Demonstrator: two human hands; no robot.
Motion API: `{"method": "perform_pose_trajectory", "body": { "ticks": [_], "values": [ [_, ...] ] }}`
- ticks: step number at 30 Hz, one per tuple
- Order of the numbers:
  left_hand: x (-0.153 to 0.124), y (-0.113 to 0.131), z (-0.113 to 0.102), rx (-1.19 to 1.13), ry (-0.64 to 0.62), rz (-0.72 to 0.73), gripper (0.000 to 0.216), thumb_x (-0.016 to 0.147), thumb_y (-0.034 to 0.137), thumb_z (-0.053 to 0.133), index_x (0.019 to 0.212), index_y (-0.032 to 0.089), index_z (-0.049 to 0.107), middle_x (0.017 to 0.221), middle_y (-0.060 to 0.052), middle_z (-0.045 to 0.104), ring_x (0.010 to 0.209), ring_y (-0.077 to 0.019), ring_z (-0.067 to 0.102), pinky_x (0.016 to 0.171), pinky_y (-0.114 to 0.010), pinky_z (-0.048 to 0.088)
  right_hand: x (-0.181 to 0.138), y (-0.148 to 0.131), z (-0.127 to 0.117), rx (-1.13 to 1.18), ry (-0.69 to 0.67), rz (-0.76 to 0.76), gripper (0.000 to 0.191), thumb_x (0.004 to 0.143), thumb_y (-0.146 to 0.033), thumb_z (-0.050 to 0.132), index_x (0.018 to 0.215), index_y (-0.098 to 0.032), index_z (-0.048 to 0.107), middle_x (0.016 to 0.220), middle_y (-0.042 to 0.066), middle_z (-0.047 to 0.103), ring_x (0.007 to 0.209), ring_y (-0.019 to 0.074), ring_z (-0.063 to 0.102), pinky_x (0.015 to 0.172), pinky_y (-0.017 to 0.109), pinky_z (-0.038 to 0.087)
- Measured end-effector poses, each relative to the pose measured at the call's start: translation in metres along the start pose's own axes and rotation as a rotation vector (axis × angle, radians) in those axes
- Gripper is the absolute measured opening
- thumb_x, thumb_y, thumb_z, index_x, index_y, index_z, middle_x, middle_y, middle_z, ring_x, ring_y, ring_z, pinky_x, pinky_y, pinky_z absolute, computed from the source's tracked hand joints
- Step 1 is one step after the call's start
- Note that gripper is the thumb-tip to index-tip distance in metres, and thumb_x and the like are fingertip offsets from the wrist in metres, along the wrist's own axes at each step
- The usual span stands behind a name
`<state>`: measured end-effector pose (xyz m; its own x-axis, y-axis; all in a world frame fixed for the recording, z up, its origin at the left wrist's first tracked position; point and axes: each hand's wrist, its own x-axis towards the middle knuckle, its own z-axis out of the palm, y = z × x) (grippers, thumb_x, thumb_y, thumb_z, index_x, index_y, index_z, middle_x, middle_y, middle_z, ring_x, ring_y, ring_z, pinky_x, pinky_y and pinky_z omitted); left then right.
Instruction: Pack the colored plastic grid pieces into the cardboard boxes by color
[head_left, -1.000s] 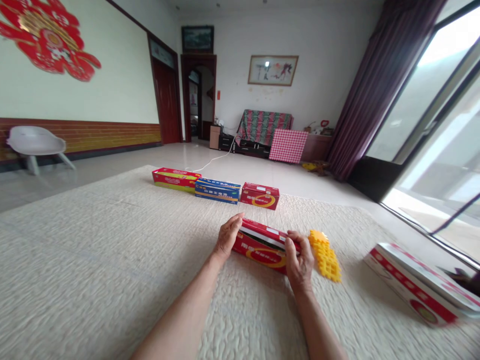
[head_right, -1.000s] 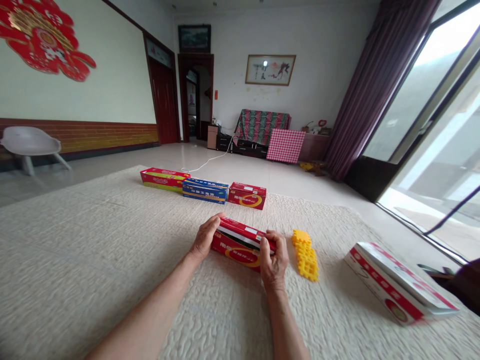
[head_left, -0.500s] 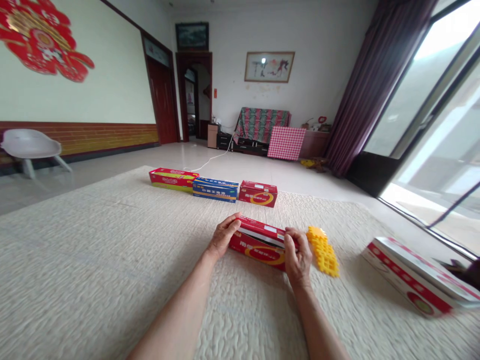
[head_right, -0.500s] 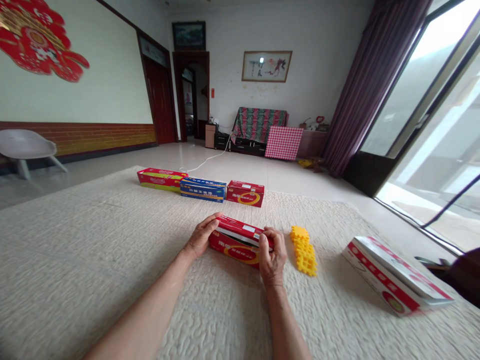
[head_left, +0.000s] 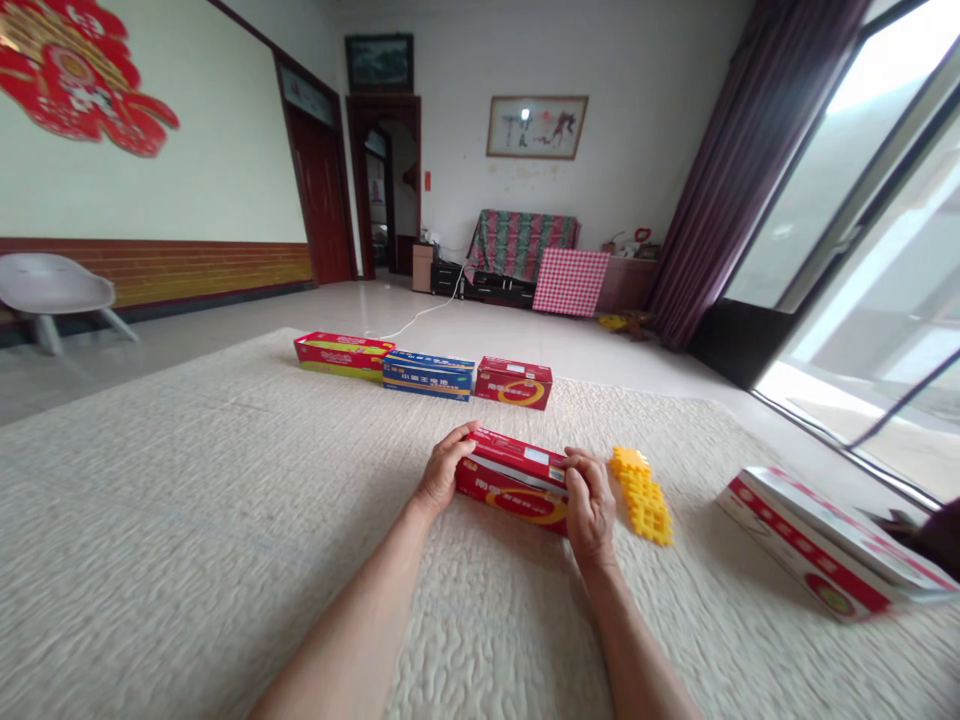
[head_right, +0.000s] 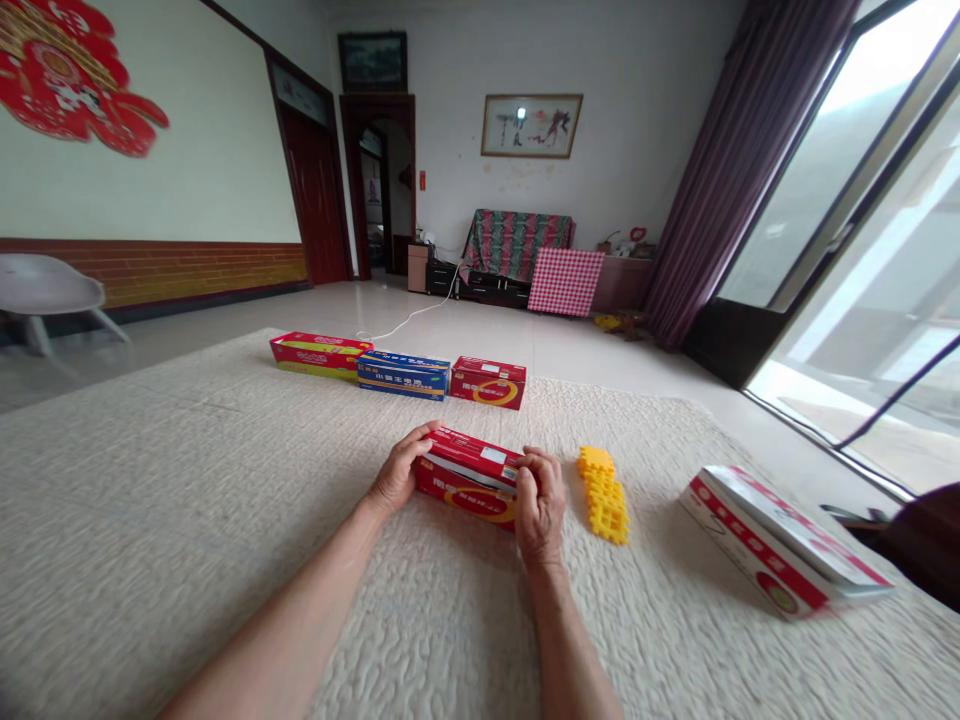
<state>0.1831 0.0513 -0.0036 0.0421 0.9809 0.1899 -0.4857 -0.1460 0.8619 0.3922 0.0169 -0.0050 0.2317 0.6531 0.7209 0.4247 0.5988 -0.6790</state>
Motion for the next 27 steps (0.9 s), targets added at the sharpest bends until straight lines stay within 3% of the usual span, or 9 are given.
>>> {"method": "perform_pose_trajectory", "body": {
  "ticks": [5, 12, 16, 27],
  "values": [
    [0.002, 0.000, 0.000, 0.044, 0.041, 0.033, 0.041, 0.071, 0.028, 0.059, 0.109, 0.015, 0.067, 0.103, -0.006, 0.072, 0.094, -0.0237, 0.064, 0.082, -0.031, 0.047, 0.001, 0.002, 0.000, 0.046, -0.081, 0.112, 0.020, 0.087, -0.034, 0.045, 0.094, -0.020, 0.059, 0.120, 0.009, 0.056, 0.115, 0.0237, 0.050, 0.100, 0.045, 0.036],
    [0.005, 0.000, -0.003, 0.078, 0.106, 0.050, 0.041, 0.070, 0.029, 0.060, 0.108, 0.015, 0.066, 0.090, -0.004, 0.073, 0.085, -0.0216, 0.066, 0.078, -0.030, 0.047, 0.004, 0.008, -0.005, 0.222, -0.220, 0.307, 0.040, 0.087, -0.039, 0.043, 0.122, -0.023, 0.055, 0.148, 0.007, 0.038, 0.138, 0.0245, 0.030, 0.113, 0.046, 0.020],
    [0.005, -0.001, -0.003, 0.110, 0.096, 0.061, 0.042, 0.071, 0.028, 0.057, 0.110, 0.016, 0.065, 0.090, -0.003, 0.073, 0.079, -0.0193, 0.065, 0.075, -0.028, 0.046, 0.004, 0.004, -0.003, 0.181, -0.203, 0.332, 0.042, 0.086, -0.041, 0.047, 0.122, -0.022, 0.055, 0.149, 0.008, 0.036, 0.137, 0.0250, 0.030, 0.112, 0.046, 0.022],
    [0.000, -0.004, 0.009, 0.133, 0.058, 0.032, 0.046, 0.070, 0.028, 0.054, 0.113, 0.018, 0.063, 0.082, -0.001, 0.071, 0.080, -0.0203, 0.063, 0.075, -0.029, 0.046, 0.007, 0.007, -0.009, 0.128, -0.128, 0.355, 0.040, 0.075, -0.039, 0.063, 0.112, -0.023, 0.062, 0.136, 0.010, 0.052, 0.124, 0.0295, 0.047, 0.101, 0.048, 0.038]
  ]
}}
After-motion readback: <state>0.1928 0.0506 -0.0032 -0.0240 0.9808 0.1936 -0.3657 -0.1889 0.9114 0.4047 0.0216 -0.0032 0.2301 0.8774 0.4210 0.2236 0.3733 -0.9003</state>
